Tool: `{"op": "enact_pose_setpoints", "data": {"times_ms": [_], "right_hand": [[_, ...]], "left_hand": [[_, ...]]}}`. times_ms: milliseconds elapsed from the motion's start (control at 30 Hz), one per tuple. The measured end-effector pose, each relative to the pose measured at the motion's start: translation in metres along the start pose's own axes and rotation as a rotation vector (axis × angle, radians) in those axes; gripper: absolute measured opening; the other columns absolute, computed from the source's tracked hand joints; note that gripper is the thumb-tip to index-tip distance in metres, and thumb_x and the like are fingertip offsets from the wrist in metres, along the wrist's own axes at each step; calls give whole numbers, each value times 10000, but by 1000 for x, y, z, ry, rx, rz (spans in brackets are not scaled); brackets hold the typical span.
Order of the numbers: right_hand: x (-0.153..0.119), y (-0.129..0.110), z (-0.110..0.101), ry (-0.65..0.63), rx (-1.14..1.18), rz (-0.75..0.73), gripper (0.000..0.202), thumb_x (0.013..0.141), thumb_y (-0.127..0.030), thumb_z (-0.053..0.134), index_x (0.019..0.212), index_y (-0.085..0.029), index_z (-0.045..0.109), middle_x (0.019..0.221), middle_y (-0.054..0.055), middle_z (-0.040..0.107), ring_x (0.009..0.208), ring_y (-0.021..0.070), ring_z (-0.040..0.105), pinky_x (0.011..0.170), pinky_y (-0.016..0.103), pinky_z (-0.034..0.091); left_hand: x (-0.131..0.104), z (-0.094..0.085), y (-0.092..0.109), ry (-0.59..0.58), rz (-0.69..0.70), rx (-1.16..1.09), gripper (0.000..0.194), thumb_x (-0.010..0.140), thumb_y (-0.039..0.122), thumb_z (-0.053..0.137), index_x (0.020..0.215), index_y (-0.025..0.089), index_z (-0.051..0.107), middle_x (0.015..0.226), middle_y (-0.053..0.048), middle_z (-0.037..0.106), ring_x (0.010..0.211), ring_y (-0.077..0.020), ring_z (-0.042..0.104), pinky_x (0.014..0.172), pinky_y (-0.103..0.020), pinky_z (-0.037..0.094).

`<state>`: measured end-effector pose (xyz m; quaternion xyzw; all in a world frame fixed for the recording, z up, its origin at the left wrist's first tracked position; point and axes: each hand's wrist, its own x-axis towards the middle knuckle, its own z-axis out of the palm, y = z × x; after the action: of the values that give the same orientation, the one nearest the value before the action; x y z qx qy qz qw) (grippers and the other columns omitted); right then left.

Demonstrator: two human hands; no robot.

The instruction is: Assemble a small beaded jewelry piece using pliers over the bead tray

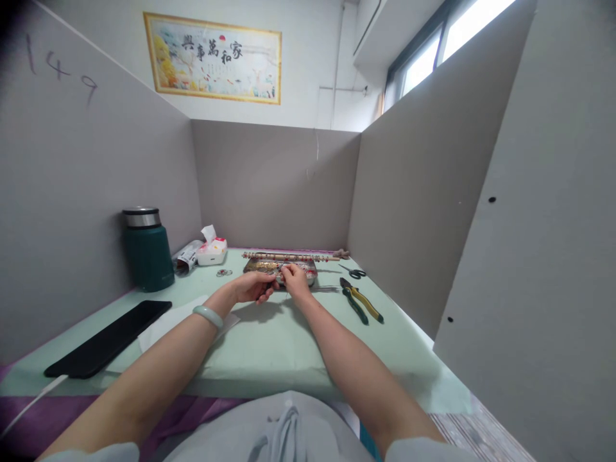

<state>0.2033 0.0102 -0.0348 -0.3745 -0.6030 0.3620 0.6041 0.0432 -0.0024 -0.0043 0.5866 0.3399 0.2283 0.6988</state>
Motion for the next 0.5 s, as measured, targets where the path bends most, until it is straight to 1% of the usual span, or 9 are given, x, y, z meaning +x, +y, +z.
{"op": "enact_pose_setpoints", "data": {"times_ms": [100,233,333,500], "right_hand": [[-1,-2,0,3,29,26,208,716,-401,516,668,-201,484,515,-63,446,441,85,346,449,222,283],[0,-2,0,55,13,45,222,709,-416,526,672,-200,492,514,-62,441,439,83,339,443,222,275],[1,-1,0,80,37,66,217,696,-413,529,729,-199,516,528,-64,442,433,82,330,429,222,265],[2,0,1,102,66,70,244,681,-411,529,792,-194,531,547,-59,456,427,80,331,415,217,265]], "left_hand": [[2,2,-1,10,28,36,310,811,422,537,827,115,580,611,-21,559,488,-128,544,461,-253,399],[2,4,-1,78,68,74,335,783,437,574,879,116,576,675,-41,593,579,-154,590,545,-288,451],[-1,7,1,105,82,114,357,762,444,596,893,112,579,691,-47,597,605,-166,599,550,-294,456],[-4,15,3,121,65,153,368,747,455,607,856,104,585,669,-47,591,584,-168,594,538,-300,458]]}}
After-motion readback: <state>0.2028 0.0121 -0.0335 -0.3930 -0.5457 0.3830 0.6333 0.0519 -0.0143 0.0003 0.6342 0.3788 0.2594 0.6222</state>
